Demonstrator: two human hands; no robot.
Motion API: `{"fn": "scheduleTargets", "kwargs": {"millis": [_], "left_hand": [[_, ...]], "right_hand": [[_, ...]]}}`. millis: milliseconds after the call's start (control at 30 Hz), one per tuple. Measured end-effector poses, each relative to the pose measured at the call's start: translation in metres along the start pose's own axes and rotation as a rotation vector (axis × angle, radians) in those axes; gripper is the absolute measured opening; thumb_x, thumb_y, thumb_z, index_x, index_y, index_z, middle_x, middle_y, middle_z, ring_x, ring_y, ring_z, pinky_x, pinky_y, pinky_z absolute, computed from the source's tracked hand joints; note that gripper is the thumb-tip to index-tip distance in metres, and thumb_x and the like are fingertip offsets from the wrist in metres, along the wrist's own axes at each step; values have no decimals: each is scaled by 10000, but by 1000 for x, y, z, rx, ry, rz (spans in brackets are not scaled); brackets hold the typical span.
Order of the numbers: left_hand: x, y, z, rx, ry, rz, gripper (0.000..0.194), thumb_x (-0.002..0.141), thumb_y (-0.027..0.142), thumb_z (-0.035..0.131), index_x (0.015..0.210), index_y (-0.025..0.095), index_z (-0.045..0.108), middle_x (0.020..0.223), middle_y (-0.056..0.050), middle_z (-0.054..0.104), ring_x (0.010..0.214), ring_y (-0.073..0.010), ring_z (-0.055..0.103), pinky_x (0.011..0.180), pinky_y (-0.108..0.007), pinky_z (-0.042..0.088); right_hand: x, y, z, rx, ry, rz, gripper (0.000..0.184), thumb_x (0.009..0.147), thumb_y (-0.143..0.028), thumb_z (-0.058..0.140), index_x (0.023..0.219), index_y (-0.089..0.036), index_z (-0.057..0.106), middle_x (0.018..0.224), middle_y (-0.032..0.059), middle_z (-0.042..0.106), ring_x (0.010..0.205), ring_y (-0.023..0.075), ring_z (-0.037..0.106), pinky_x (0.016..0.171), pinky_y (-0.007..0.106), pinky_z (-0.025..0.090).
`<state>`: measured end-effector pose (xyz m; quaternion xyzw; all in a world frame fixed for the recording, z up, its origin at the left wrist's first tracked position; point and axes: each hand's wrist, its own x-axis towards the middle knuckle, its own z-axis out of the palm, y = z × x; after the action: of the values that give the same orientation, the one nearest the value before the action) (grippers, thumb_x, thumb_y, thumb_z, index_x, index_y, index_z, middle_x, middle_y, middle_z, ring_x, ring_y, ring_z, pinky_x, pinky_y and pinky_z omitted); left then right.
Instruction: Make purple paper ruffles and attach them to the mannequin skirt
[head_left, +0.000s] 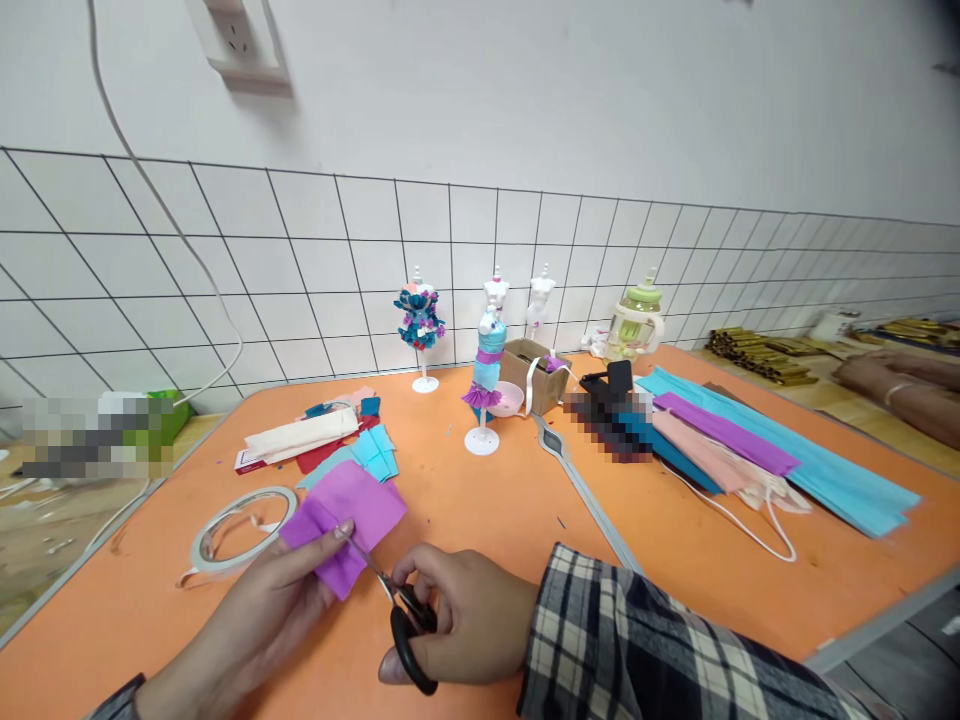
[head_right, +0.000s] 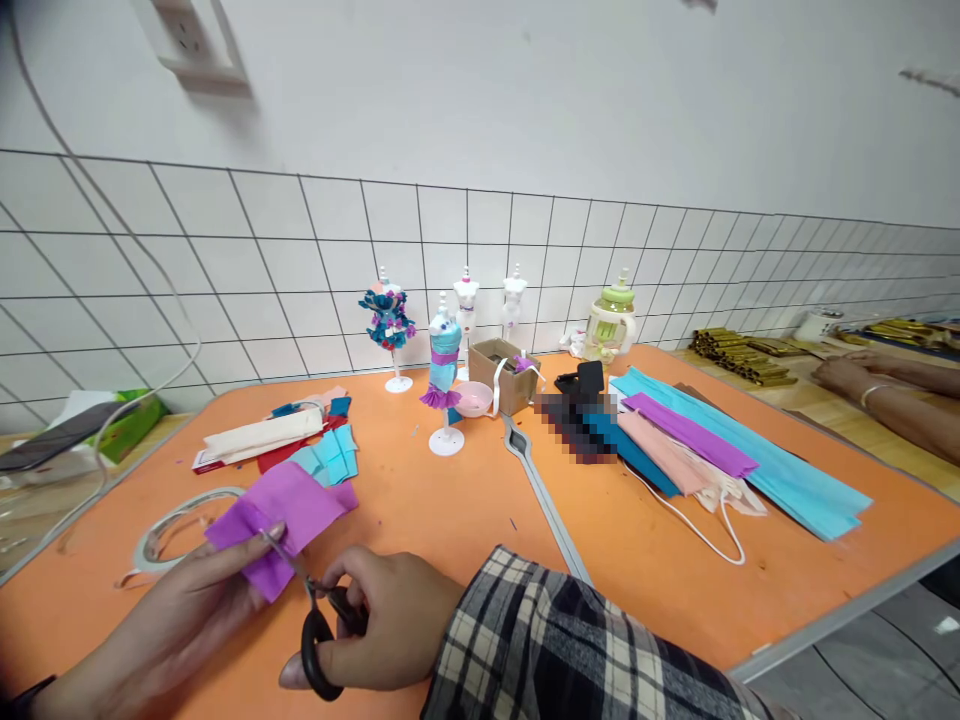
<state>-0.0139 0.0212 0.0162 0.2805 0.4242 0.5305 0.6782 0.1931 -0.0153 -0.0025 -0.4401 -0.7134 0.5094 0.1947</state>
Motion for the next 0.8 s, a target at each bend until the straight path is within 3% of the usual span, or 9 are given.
{"fn": "scheduleTargets", "kwargs": {"millis": [133,367,600,800], "left_hand": [[1,2,-2,15,47,8,508,650,-66,764,1080,204,754,711,-4,769,513,-164,692,683,-275,655],[-2,-2,-6,115,-8,25,414,642,59,864,1009,228,775,911,-43,814,746,-236,763,711,-293,660],[2,-2,-8,134,29,98,461,671,82,851,1089,257,764,882,-22,809,721,-222,751,692,-268,652],[-1,-1,-4,56,5,7,541,609,101,906,1111,238,756,925,-47,811,816,-265,762,699,-290,644]], "right_hand": [[0,0,-1,-4,10,-12,627,670,-502,858,1186,-281,576,837,-64,608,676,101,558,550,191,396],[-3,-5,-5,99,3,56,584,682,-458,853,1164,-282,575,828,-56,593,587,80,555,467,150,405],[-3,-6,-3,256,-57,104,621,660,-452,865,1177,-285,565,868,-49,589,483,60,550,357,144,463],[2,1,0,338,-43,93,574,669,-424,856,1151,-275,582,852,-53,574,434,58,548,321,156,461]]}}
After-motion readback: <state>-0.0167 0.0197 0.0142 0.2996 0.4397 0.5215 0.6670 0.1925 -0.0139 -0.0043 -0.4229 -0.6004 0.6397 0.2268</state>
